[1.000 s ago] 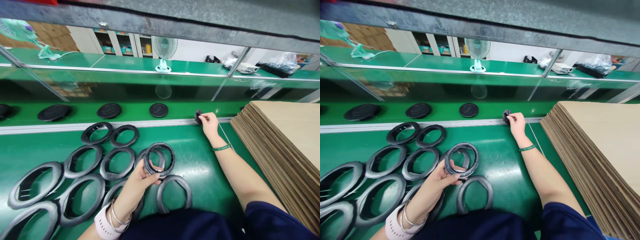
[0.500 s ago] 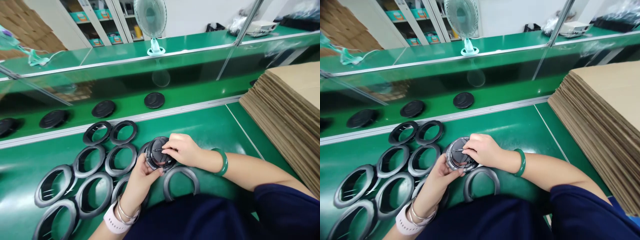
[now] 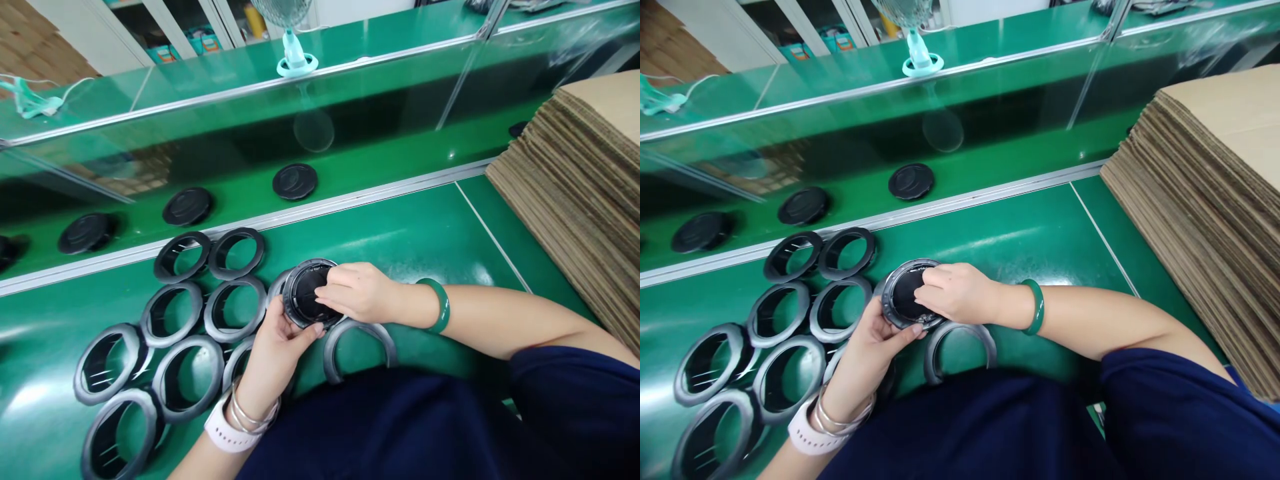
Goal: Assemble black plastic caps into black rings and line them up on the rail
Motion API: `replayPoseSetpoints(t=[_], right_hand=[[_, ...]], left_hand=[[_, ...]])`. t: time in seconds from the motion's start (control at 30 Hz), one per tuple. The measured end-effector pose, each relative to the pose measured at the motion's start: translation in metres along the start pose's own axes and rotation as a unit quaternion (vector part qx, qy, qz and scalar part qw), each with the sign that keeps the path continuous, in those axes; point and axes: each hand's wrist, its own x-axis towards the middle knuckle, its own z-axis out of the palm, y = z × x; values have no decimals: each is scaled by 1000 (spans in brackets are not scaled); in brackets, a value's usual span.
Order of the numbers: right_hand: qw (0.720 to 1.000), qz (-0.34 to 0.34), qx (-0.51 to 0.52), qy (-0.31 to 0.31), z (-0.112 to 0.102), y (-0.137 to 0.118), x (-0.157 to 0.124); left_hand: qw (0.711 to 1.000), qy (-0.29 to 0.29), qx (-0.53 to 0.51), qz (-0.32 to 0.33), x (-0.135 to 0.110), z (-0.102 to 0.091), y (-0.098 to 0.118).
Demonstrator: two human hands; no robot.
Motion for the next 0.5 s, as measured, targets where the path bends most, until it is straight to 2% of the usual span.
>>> replayPoseSetpoints(t=[0.1, 0.27, 0.5], right_hand=[[1000, -23, -12, 2, 1, 2, 0], [997, -58, -16, 42, 3, 3, 0], [993, -89, -26, 71, 1, 5, 0]], left_hand=[[1000, -5, -3, 17, 2, -2, -5], [999, -6, -19, 31, 1, -3, -10], [1000, -6, 6, 23, 0, -6, -10]])
